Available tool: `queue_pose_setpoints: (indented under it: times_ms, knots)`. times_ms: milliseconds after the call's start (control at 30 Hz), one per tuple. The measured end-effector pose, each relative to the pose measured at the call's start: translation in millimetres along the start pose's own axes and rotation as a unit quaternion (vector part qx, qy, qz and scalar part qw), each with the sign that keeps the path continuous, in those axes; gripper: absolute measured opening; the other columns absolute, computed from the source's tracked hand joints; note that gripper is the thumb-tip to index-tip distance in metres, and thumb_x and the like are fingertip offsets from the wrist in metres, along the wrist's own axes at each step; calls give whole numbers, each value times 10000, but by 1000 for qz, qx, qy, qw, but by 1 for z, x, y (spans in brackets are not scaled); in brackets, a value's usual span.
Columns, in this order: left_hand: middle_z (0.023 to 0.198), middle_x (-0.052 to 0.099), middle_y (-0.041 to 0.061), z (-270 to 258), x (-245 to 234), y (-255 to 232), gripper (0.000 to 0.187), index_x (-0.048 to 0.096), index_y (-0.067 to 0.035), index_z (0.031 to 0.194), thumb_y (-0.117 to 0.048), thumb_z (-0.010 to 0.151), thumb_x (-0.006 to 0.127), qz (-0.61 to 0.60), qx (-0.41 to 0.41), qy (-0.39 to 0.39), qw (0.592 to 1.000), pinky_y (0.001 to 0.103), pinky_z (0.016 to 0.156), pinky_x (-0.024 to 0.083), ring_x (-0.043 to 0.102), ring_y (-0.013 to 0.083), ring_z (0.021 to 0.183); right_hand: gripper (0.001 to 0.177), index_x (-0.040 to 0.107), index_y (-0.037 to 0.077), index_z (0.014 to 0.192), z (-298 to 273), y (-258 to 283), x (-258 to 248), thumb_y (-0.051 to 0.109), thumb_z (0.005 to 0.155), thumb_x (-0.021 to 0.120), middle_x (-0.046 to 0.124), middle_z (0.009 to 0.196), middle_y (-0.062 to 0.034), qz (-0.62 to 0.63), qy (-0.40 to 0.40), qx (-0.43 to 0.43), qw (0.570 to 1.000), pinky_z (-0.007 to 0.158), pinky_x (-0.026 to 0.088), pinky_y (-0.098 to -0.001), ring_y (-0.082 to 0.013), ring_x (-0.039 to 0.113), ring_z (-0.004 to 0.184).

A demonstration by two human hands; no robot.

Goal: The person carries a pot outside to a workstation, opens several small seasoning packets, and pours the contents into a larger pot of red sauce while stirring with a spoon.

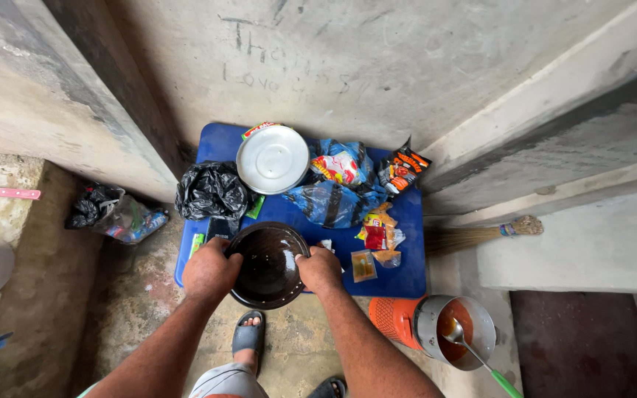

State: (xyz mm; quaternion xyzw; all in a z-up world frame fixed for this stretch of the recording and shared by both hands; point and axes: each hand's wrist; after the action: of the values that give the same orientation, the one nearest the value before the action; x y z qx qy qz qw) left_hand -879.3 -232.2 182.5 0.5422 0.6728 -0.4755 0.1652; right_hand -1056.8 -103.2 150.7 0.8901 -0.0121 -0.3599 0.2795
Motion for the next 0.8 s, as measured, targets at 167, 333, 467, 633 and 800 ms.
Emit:
queue_pose_setpoints:
  times_ms: [167,333,467,633,800]
  knots:
    - [1121,745,154,31,1,-3,436,719,-153,1214,-303,805,717,-2,26,-5,1000,456,938,554,709,328,1058,245,738,71,1063,20,15,2,260,925,668,766,885,-114,79,11,65,995,587,659,-384,-241,771,746]
    - [1167,719,169,59,3,-10,437,723,-169,1224,-281,802,717,-5,36,3,999,466,950,546,696,346,1077,323,740,53,1169,36,23,1,267,948,643,786,975,-169,75,13,88,993,599,620,-370,-254,756,788]
    - [1168,720,162,81,10,-14,469,709,-167,1246,-266,788,723,-3,27,5,1000,470,958,538,687,349,1090,592,528,79,1455,60,24,5,241,904,672,701,1278,-141,127,-3,109,986,702,622,-366,-245,748,948]
    - [1183,714,156,95,22,-12,492,703,-145,1255,-222,769,714,-15,46,-10,999,474,951,538,688,352,1087,626,543,1,1466,75,14,6,271,931,724,639,1402,-178,120,-22,30,992,879,530,-319,-226,640,1163]
    - [1191,723,173,93,12,-24,473,709,-181,1289,-252,822,691,9,33,18,999,470,994,534,688,358,1116,667,483,28,1486,68,17,-11,316,916,675,631,1402,-144,229,54,97,967,828,632,-415,-253,686,1149]
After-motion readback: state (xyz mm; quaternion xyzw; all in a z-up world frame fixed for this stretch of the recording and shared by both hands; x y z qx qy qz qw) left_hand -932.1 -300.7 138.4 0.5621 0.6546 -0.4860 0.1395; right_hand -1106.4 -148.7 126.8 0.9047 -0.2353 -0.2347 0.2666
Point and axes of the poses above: each hand's wrist, its own z-axis towards the middle knuckle, its own x-axis out of the palm, y = z × x
